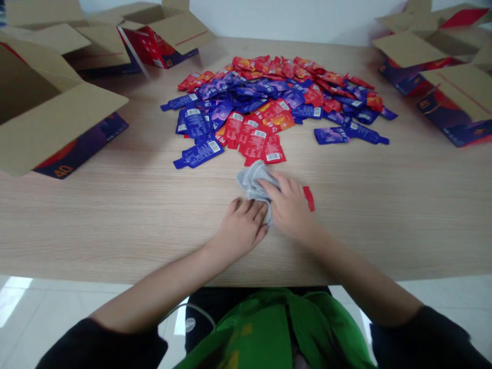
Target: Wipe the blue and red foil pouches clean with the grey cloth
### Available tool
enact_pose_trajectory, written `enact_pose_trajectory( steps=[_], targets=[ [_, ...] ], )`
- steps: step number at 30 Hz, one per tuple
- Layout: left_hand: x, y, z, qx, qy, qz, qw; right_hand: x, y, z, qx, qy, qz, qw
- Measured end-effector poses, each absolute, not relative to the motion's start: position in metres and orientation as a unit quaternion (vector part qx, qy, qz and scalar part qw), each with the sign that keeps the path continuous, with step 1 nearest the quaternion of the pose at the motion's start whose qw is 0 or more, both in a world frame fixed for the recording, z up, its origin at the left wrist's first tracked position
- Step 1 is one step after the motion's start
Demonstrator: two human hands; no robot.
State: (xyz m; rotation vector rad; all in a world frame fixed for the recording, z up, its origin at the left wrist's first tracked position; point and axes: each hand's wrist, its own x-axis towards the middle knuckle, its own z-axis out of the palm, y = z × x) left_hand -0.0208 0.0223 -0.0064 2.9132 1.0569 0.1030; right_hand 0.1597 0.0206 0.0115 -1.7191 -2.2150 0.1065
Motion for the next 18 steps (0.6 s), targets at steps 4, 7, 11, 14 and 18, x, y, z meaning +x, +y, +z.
enact_pose_trajectory(
  steps=[4,7,11,14,18],
  targets=[
    [-0.020,0.020,-0.008,0.936,0.350,0.031,0.022,0.157,0.015,-0.004,-0.614,-0.784,-0.010,0.087],
    [-0.019,0.018,-0.010,0.935,0.352,0.030,0.014,0.180,0.009,-0.010,-0.662,-0.743,-0.046,0.089],
    [-0.016,0.026,-0.002,0.934,0.354,0.045,0.030,0.221,0.000,-0.016,-0.706,-0.694,-0.035,0.135],
    [-0.009,0.043,0.009,0.914,0.391,0.069,0.088,0.244,-0.004,-0.020,-0.700,-0.675,0.024,0.232],
    [0.006,0.061,0.014,0.875,0.463,0.077,0.120,0.247,-0.009,-0.017,-0.699,-0.657,0.086,0.271]
  ],
)
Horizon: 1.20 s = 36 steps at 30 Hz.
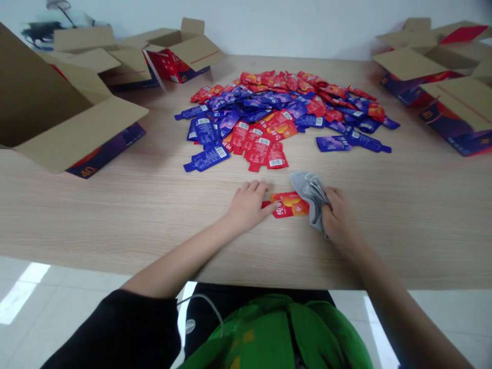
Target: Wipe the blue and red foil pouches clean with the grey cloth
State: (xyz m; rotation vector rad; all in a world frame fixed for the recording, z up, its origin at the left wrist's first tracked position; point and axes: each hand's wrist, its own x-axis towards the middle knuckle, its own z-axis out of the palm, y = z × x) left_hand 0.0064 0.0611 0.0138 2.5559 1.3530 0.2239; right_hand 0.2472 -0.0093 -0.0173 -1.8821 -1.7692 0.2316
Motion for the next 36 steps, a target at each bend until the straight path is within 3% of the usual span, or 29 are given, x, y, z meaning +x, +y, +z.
enact_pose_trajectory(
  steps=[6,9,14,20,27,32,36],
  targets=[
    [0.032,0.066,0.007,0.865,0.484,0.010,0.135,0.223,-0.017,-0.017,-0.738,-0.663,-0.018,0.125],
    [0.038,0.071,0.005,0.858,0.482,0.021,0.177,0.229,-0.014,-0.021,-0.714,-0.682,-0.010,0.161],
    [0.035,0.071,0.008,0.867,0.455,0.056,0.195,0.255,-0.008,-0.014,-0.674,-0.676,0.101,0.280],
    [0.016,0.066,0.006,0.945,0.313,0.099,0.009,0.257,-0.017,0.000,-0.682,-0.626,0.110,0.362],
    [-0.008,0.051,-0.001,0.960,0.268,0.078,0.029,0.254,-0.015,-0.011,-0.680,-0.681,0.113,0.245],
    [-0.020,0.036,-0.016,0.943,0.322,0.080,0.022,0.243,0.000,0.010,-0.713,-0.622,0.123,0.299],
    [-0.018,0.026,-0.019,0.938,0.340,0.067,0.032,0.191,0.011,0.017,-0.647,-0.707,0.094,0.269]
  ],
)
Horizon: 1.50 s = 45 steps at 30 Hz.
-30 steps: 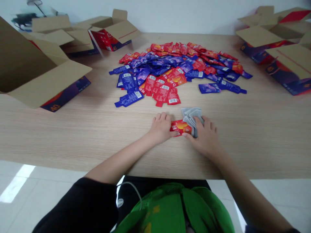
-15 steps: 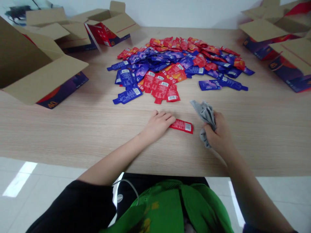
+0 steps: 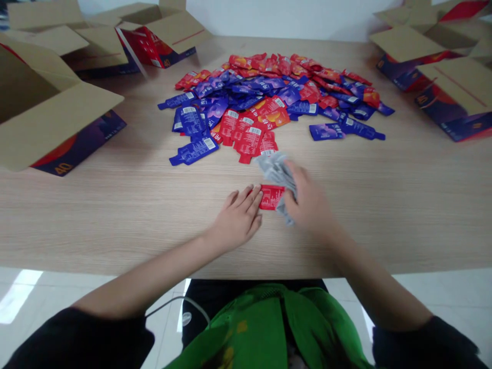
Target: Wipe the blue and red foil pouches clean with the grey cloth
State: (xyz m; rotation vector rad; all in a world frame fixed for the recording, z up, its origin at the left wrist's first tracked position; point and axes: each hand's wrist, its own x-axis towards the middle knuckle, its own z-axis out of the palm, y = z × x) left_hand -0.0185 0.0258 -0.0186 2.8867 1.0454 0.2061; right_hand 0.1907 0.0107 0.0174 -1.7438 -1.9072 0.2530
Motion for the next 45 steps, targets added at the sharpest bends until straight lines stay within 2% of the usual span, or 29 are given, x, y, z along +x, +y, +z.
enact_pose_trajectory(
  steps=[5,10,14,17,20,22,28,34,37,42,45],
  targets=[
    [-0.014,0.019,-0.014,0.926,0.370,0.048,0.064,0.146,0.020,-0.001,-0.597,-0.789,0.016,0.141],
    [-0.013,0.019,-0.017,0.922,0.381,0.049,0.049,0.178,0.006,-0.010,-0.640,-0.759,-0.024,0.115],
    [-0.013,0.019,-0.018,0.921,0.385,0.045,0.044,0.222,-0.008,-0.021,-0.692,-0.707,-0.024,0.140],
    [-0.013,0.019,-0.018,0.919,0.389,0.046,0.045,0.244,-0.005,-0.023,-0.693,-0.694,0.003,0.193],
    [-0.012,0.018,-0.018,0.918,0.390,0.048,0.055,0.233,0.004,-0.011,-0.672,-0.687,0.008,0.275],
    [-0.012,0.019,-0.017,0.916,0.394,0.050,0.059,0.206,0.006,-0.002,-0.647,-0.704,0.000,0.294],
    [-0.013,0.020,-0.015,0.917,0.392,0.033,0.066,0.148,0.005,-0.005,-0.614,-0.779,-0.007,0.128],
    [-0.012,0.018,-0.023,0.915,0.396,0.057,0.038,0.210,-0.006,-0.014,-0.697,-0.713,-0.045,0.051],
    [-0.010,0.019,-0.018,0.916,0.396,0.052,0.036,0.243,-0.014,-0.019,-0.719,-0.691,-0.043,0.067],
    [-0.011,0.013,-0.002,0.910,0.407,0.079,0.021,0.258,-0.029,-0.032,-0.697,-0.695,-0.028,0.176],
    [-0.006,0.016,-0.008,0.931,0.353,0.086,0.022,0.242,-0.030,-0.035,-0.666,-0.727,-0.029,0.166]
  ],
)
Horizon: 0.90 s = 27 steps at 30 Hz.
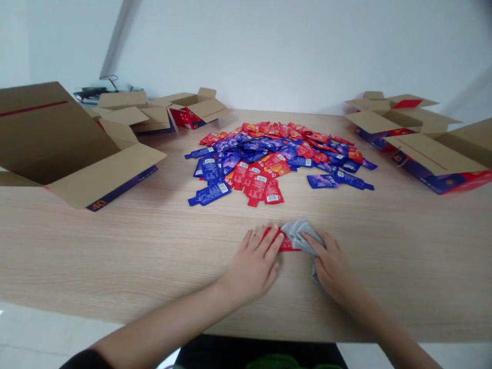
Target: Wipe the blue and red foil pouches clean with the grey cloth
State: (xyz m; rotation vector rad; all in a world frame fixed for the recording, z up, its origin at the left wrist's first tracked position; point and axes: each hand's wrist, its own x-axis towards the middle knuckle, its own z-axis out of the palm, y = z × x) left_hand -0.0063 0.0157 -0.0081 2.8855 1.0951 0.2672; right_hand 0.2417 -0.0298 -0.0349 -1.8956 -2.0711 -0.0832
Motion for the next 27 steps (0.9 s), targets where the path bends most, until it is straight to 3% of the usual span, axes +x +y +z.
enact_pose_trajectory(
  steps=[4,8,16,27],
  targets=[
    [0.006,0.051,-0.030,0.933,0.350,0.077,0.034,0.220,0.006,-0.028,-0.669,-0.735,-0.058,0.091],
    [0.024,0.120,-0.035,0.921,0.381,0.082,0.019,0.219,0.080,-0.016,-0.681,-0.728,-0.043,0.072],
    [0.064,0.232,-0.018,0.896,0.434,0.085,-0.018,0.230,0.206,-0.007,-0.716,-0.684,-0.022,0.136],
    [0.121,0.321,0.047,0.888,0.442,0.121,-0.048,0.320,0.240,-0.029,-0.589,-0.769,0.068,0.240]
  ],
)
